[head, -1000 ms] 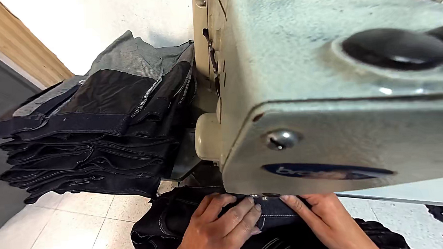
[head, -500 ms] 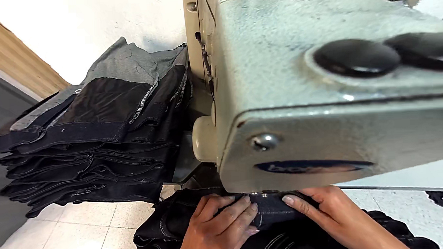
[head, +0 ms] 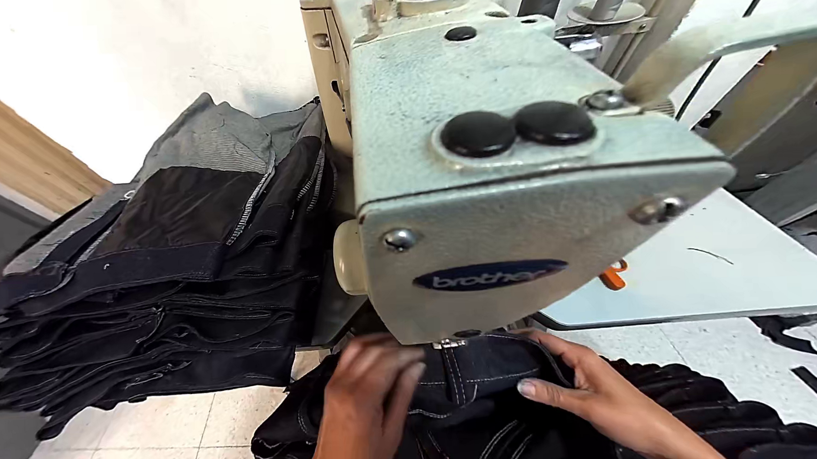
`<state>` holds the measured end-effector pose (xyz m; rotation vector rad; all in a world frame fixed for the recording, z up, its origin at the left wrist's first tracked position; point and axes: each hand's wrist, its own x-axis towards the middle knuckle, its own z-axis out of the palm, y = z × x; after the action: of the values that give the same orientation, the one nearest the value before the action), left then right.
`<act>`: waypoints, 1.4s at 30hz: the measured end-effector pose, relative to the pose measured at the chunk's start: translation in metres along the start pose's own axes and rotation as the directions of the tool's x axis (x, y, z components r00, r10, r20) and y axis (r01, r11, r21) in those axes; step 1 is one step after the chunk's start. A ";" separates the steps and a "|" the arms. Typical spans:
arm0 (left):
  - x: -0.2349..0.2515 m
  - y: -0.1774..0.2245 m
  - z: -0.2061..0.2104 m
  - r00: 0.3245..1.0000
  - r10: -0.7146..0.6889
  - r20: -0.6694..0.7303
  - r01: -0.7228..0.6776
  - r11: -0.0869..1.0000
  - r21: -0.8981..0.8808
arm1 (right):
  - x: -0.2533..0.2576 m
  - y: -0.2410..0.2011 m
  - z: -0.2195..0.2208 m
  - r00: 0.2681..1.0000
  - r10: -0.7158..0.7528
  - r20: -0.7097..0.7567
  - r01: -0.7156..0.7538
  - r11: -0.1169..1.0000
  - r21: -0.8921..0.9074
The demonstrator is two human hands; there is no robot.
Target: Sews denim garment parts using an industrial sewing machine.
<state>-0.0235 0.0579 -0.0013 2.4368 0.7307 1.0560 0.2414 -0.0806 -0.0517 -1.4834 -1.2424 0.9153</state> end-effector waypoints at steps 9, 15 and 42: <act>0.016 -0.012 0.008 0.897 -0.336 0.288 0.389 0.909 -0.152 | 0.001 0.006 0.008 0.999 0.005 0.042 -0.013 0.982 0.186; 0.034 -0.023 0.019 0.962 -0.262 0.072 0.272 0.940 -0.208 | 0.038 -0.045 0.014 0.952 0.230 -0.201 -0.178 0.953 0.246; 0.036 -0.032 0.029 0.999 0.030 0.021 -0.033 0.993 0.115 | 0.043 -0.036 0.009 0.943 0.265 -0.201 -0.209 0.942 0.261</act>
<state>0.0092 0.1007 -0.0173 2.5602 0.7693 1.0274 0.2320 -0.0360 -0.0179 -1.5197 -0.7642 0.9786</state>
